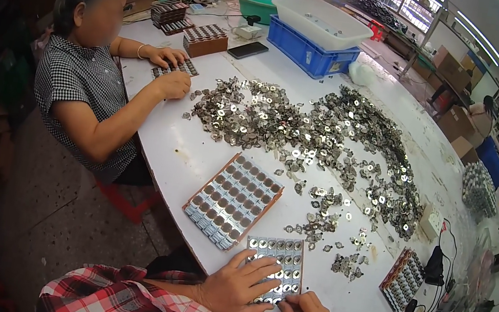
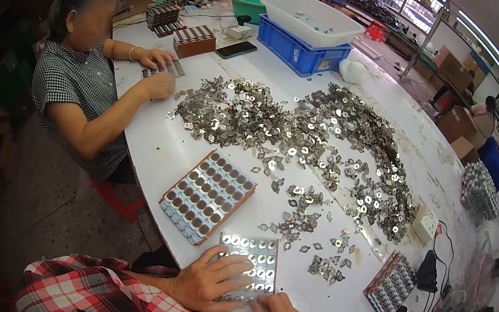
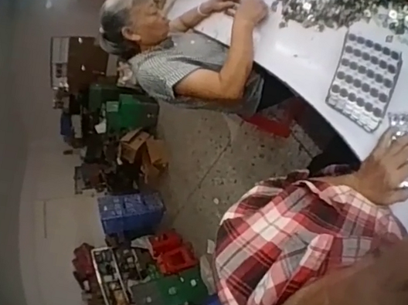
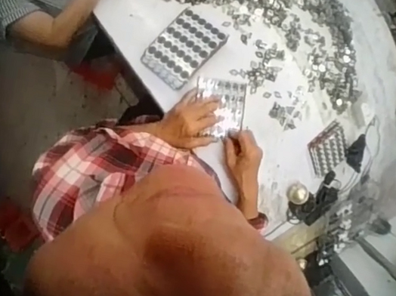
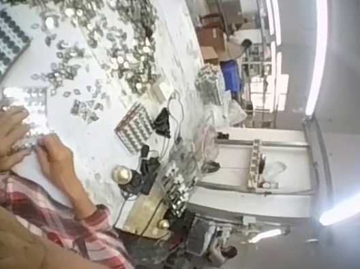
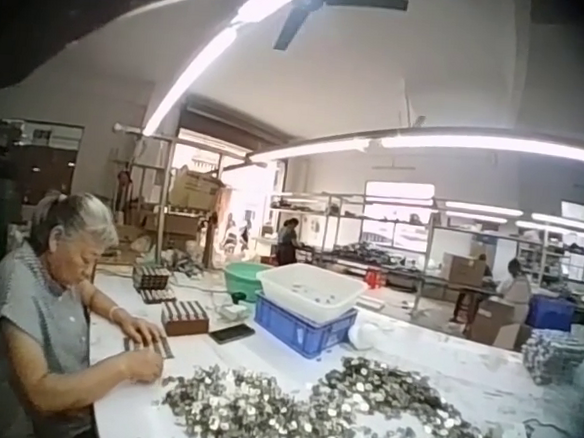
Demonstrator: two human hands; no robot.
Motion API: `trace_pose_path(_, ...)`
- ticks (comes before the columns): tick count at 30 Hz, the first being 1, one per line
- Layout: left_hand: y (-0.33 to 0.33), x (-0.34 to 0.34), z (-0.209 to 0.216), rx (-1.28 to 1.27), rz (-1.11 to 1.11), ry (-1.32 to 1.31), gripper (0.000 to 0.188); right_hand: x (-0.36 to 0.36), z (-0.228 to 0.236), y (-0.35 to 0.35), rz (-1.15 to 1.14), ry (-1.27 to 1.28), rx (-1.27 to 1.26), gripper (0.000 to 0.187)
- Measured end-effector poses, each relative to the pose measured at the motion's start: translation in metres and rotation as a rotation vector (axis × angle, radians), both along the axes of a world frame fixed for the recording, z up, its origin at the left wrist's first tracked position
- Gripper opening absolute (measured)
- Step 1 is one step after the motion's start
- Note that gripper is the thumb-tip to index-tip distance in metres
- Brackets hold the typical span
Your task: Picking small silver metal components from a central pile and placing them into individual slots on a plastic sorting tray.
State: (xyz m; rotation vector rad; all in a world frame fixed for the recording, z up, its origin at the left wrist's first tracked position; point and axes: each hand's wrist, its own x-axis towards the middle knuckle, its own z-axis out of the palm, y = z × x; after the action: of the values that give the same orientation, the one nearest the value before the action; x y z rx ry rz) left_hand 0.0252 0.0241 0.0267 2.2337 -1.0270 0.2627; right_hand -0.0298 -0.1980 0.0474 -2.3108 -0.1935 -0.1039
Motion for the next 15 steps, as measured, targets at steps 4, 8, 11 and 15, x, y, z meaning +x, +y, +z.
trace_pose_path(4,-0.0006,-0.0001,0.0015,-0.004,0.002,0.012,0.051,-0.0002,-0.0004,0.0,-0.012,0.0,0.023,0.017)
trace_pose_path(8,-0.0004,-0.0004,0.0029,0.002,0.007,0.029,0.05,0.0011,0.007,0.0009,0.012,0.007,-0.001,0.016)
trace_pose_path(11,-0.0005,-0.001,0.0025,0.01,0.008,0.028,0.051,0.0007,0.0083,0.0012,0.024,0.024,0.003,0.016)
trace_pose_path(15,-0.0011,-0.0007,0.004,0.0,0.033,0.015,0.051,0.0015,0.0022,-0.0005,-0.015,-0.006,0.054,0.018)
